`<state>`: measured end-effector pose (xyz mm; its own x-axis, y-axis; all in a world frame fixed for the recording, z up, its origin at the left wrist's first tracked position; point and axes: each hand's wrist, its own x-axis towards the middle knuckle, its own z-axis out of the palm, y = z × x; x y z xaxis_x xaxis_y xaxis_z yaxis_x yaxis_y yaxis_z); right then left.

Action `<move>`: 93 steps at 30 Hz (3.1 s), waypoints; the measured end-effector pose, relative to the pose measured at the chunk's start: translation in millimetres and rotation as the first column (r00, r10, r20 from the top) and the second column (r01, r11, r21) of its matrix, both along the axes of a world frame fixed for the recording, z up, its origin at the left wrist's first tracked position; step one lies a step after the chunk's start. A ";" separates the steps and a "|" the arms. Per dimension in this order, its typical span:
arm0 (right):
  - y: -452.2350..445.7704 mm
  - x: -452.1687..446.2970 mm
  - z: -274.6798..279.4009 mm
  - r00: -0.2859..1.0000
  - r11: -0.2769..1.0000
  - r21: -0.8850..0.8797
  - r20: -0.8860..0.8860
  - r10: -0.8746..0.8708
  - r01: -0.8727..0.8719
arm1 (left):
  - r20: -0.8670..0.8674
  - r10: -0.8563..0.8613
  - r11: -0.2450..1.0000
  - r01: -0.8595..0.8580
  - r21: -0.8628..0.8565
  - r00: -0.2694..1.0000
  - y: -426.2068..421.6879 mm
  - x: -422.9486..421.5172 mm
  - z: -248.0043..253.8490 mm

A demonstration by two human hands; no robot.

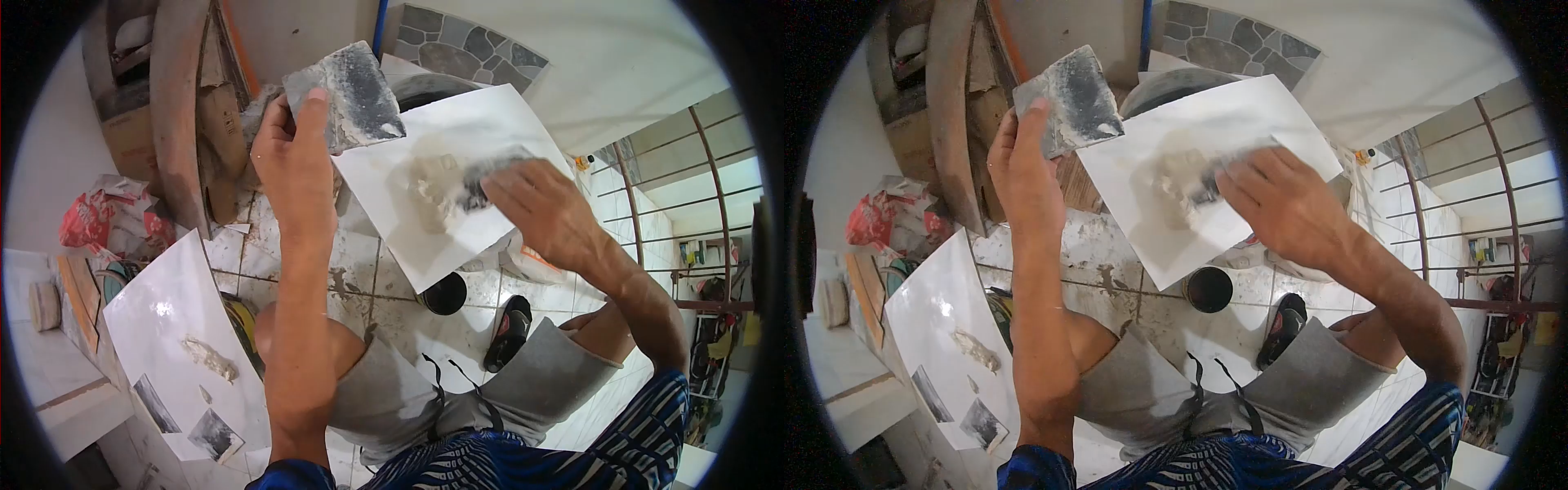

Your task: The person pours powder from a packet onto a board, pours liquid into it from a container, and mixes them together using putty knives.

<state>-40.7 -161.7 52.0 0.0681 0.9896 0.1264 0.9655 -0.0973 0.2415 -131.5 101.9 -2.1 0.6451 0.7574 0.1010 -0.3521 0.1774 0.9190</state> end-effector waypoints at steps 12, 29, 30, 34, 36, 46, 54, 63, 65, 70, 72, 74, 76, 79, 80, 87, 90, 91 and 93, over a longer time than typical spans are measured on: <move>7.0 -1.3 0.2 0.997 0.997 0.078 0.074 -0.022 0.016 | -0.054 -0.029 1.000 0.029 -0.002 0.998 -8.6 -0.7 8.7; -1.4 -1.5 -43.1 1.000 1.000 -0.021 0.019 0.009 -0.008 | -0.111 -0.005 1.000 0.006 0.012 0.994 -9.5 1.2 6.0; -0.9 1.2 -29.4 1.000 1.000 0.003 -0.013 -0.007 0.007 | -0.091 -0.008 1.000 0.009 0.008 0.996 -10.0 -0.4 5.9; -0.3 7.5 -23.2 0.997 0.996 0.050 -0.020 -0.072 0.073 | -0.054 -0.049 0.999 0.049 0.002 0.997 -7.9 2.7 2.7; -3.3 7.0 -48.7 1.000 0.999 0.037 -0.012 -0.008 0.008 | -0.084 -0.041 0.999 0.040 -0.009 0.996 -7.4 4.4 3.9; -2.2 -2.3 -28.8 0.999 1.000 0.012 -0.034 -0.006 0.006 | -0.036 -0.006 0.999 0.008 0.049 0.999 -16.2 11.3 1.8; 0.1 1.7 -16.9 0.994 0.992 0.063 -0.042 -0.105 0.107 | -0.034 -0.001 0.984 0.007 0.180 0.999 -18.7 12.8 2.4; -4.2 1.9 -2.8 0.995 0.997 0.023 -0.070 -0.076 0.077 | -0.051 0.007 0.967 0.007 0.254 0.999 -19.9 14.2 1.7; -3.7 -1.2 -2.4 0.994 0.993 0.058 -0.043 -0.102 0.104 | -0.022 -0.002 0.969 0.007 0.248 1.000 -20.4 17.9 -1.4; -24.9 -27.9 -41.1 0.995 0.999 0.001 -0.092 -0.033 0.033 | -0.086 0.006 0.956 0.020 0.291 0.996 -19.7 16.8 -1.1; -28.2 -28.7 -31.6 0.993 0.998 -0.002 -0.098 -0.068 0.068 | -0.111 -0.015 0.951 0.048 0.305 0.994 -20.4 14.8 2.3; -30.8 -27.9 -14.3 0.990 0.992 0.020 -0.068 -0.121 0.123 | -0.162 -0.057 0.939 0.108 0.326 0.985 -22.8 11.5 6.0; -35.8 -31.9 -21.6 0.993 0.997 0.032 -0.098 -0.073 0.077 | -0.276 -0.091 0.897 0.199 0.395 0.957 -23.4 10.3 7.2; -40.9 -32.9 -29.8 0.981 0.991 0.044 -0.155 -0.121 0.129 | -0.281 -0.159 0.867 0.270 0.419 0.947 -24.8 14.2 2.6; -42.8 -29.3 -24.3 0.968 0.981 0.064 -0.190 -0.166 0.181 | -0.262 -0.189 0.864 0.287 0.414 0.947 -25.4 14.5 0.1; -40.7 -23.8 19.5 0.427 0.578 0.056 -0.732 -0.531 0.814 | -0.242 -0.375 0.813 0.443 0.379 0.895 -23.4 8.5 12.1; -42.3 -20.8 12.9 0.248 0.493 0.015 -0.877 -0.411 0.870 | -0.276 -0.433 0.774 0.511 0.373 0.858 -27.8 3.9 14.1; -43.7 -19.5 6.6 0.252 0.490 0.052 -0.901 -0.352 0.870 | -0.255 -0.441 0.764 0.509 0.397 0.861 -29.8 3.3 11.0; -38.5 -18.8 -3.4 0.256 0.483 0.119 -0.939 -0.229 0.868 | -0.238 -0.407 0.776 0.471 0.420 0.882 -35.0 2.7 7.9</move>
<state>-59.5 -200.2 48.7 0.9300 0.3553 0.0945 0.2659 -0.4723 -0.8403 -128.7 66.9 5.8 0.9270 0.2766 0.2532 -0.2146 -0.1627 0.9631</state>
